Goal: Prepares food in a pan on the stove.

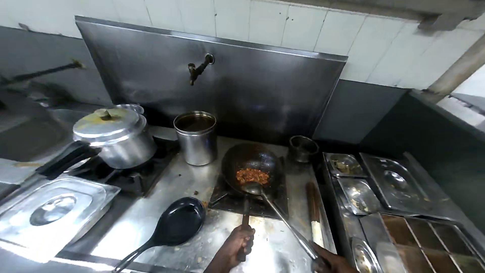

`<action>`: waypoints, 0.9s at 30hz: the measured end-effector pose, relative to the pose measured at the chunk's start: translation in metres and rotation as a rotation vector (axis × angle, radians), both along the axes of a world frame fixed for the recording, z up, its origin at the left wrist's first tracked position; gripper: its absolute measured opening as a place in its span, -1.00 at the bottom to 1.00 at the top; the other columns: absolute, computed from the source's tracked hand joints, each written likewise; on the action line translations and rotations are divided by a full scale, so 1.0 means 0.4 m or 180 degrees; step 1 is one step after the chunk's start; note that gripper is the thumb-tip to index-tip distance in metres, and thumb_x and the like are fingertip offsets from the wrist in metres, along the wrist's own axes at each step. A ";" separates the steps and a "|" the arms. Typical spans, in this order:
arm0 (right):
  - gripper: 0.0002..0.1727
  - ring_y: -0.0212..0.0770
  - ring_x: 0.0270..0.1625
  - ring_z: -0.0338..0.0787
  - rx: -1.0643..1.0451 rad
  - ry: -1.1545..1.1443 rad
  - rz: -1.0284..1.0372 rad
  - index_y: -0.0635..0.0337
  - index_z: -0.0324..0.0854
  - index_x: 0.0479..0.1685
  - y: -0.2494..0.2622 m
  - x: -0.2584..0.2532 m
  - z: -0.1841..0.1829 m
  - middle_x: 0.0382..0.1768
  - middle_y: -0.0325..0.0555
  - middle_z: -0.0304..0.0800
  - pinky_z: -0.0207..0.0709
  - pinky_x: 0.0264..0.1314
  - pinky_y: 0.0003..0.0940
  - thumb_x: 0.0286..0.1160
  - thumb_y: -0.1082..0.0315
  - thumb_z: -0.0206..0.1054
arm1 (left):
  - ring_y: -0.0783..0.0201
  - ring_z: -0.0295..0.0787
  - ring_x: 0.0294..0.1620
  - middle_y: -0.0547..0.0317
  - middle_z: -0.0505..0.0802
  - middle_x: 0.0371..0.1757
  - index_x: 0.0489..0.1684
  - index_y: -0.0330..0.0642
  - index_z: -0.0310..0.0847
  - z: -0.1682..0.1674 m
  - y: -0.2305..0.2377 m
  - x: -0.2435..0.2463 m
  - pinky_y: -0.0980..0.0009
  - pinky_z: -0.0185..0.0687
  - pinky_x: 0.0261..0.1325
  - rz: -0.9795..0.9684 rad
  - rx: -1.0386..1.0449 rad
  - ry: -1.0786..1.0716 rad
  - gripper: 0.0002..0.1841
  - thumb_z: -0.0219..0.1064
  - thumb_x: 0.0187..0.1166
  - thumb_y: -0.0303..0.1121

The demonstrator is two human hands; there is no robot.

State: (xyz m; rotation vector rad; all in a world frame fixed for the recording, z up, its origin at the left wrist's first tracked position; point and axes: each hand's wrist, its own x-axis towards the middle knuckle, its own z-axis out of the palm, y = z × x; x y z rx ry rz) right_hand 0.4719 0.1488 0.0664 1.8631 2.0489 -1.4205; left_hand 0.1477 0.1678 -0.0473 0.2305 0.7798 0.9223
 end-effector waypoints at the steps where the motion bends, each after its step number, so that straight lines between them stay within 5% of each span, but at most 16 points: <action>1: -0.29 0.02 -0.32 0.77 0.0024 -0.0281 0.0094 -0.15 0.09 0.90 0.034 -0.034 -0.006 -0.08 0.11 0.80 0.68 -0.18 0.05 0.77 0.03 0.15 | 0.52 0.38 -0.82 0.32 0.46 -0.66 -0.09 -0.15 0.32 -0.011 0.008 -0.006 0.65 0.41 -0.77 -0.0020 -0.0024 0.0067 -0.94 0.09 0.74 -0.54; 4: -0.32 0.15 0.03 0.83 0.0176 -0.0683 -0.0007 -0.21 0.11 0.90 0.145 -0.141 -0.070 0.14 0.19 0.80 0.62 0.21 0.17 0.79 0.05 0.12 | 0.52 0.35 -0.81 0.33 0.45 -0.64 -0.07 -0.14 0.32 -0.026 0.008 -0.023 0.65 0.38 -0.77 -0.0055 -0.0066 0.0115 -0.95 0.09 0.77 -0.51; 8: -0.32 -0.16 -0.60 0.61 0.0077 0.0339 -0.1066 -0.16 0.04 0.91 0.166 -0.228 -0.157 -0.31 -0.03 0.65 0.60 -0.54 -0.21 0.84 0.06 0.09 | 0.52 0.36 -0.80 0.32 0.46 -0.63 -0.08 -0.13 0.33 -0.015 0.010 -0.060 0.66 0.38 -0.76 -0.0106 -0.0083 0.0010 -0.96 0.08 0.78 -0.48; 12: -0.35 -0.17 -0.64 0.56 -0.0010 0.1169 -0.1901 -0.07 0.01 0.89 0.201 -0.316 -0.186 -0.42 -0.06 0.55 0.57 -0.60 -0.23 0.88 0.10 0.05 | 0.52 0.36 -0.80 0.32 0.47 -0.62 -0.06 -0.11 0.34 -0.019 0.017 -0.083 0.65 0.38 -0.76 -0.0214 -0.0109 -0.0017 -0.98 0.07 0.80 -0.43; 15: -0.43 -0.25 -0.67 0.51 -0.0694 0.1914 -0.1958 -0.10 0.10 0.83 0.269 -0.339 -0.194 -0.51 -0.14 0.50 0.51 -0.65 -0.33 0.89 0.11 0.04 | 0.52 0.34 -0.82 0.34 0.45 -0.64 -0.03 -0.09 0.33 -0.018 0.018 -0.086 0.65 0.37 -0.77 -0.0305 -0.0114 0.0108 -0.98 0.06 0.82 -0.40; 18: -0.33 -0.23 -0.59 0.56 -0.0439 0.1020 -0.0803 -0.20 0.02 0.91 0.285 -0.289 -0.161 -0.33 -0.08 0.57 0.56 -0.55 -0.31 0.85 0.12 0.10 | 0.51 0.34 -0.83 0.33 0.44 -0.65 -0.02 -0.09 0.33 -0.020 0.023 -0.090 0.64 0.38 -0.77 -0.0349 -0.0155 0.0144 -0.96 0.06 0.84 -0.37; 21: -0.33 0.08 0.09 0.83 0.0608 -0.1028 0.0224 -0.49 0.11 0.87 0.294 -0.236 -0.109 0.22 0.06 0.81 0.66 0.20 0.12 0.77 0.01 0.15 | 0.51 0.33 -0.83 0.34 0.44 -0.66 -0.03 -0.08 0.34 -0.018 0.028 -0.094 0.63 0.37 -0.78 -0.0341 -0.0226 0.0146 -0.93 0.07 0.85 -0.33; 24: -0.31 0.26 0.29 0.77 0.0864 -0.1999 0.0069 -0.66 0.00 0.87 0.277 -0.238 -0.133 0.41 0.15 0.67 0.61 0.28 0.29 0.76 0.02 0.08 | 0.51 0.33 -0.83 0.33 0.44 -0.65 0.00 -0.08 0.34 -0.022 0.025 -0.087 0.63 0.39 -0.78 -0.0342 -0.0232 0.0110 -0.91 0.08 0.86 -0.30; 27: -0.26 0.23 0.28 0.80 0.0515 -0.1544 -0.0440 -0.33 -0.13 0.95 0.191 -0.279 -0.180 0.32 0.19 0.74 0.63 0.31 0.24 0.80 0.01 0.04 | 0.51 0.32 -0.83 0.33 0.44 -0.63 0.01 -0.08 0.33 -0.016 0.026 -0.082 0.64 0.37 -0.78 -0.0284 -0.0234 0.0068 -0.90 0.06 0.87 -0.28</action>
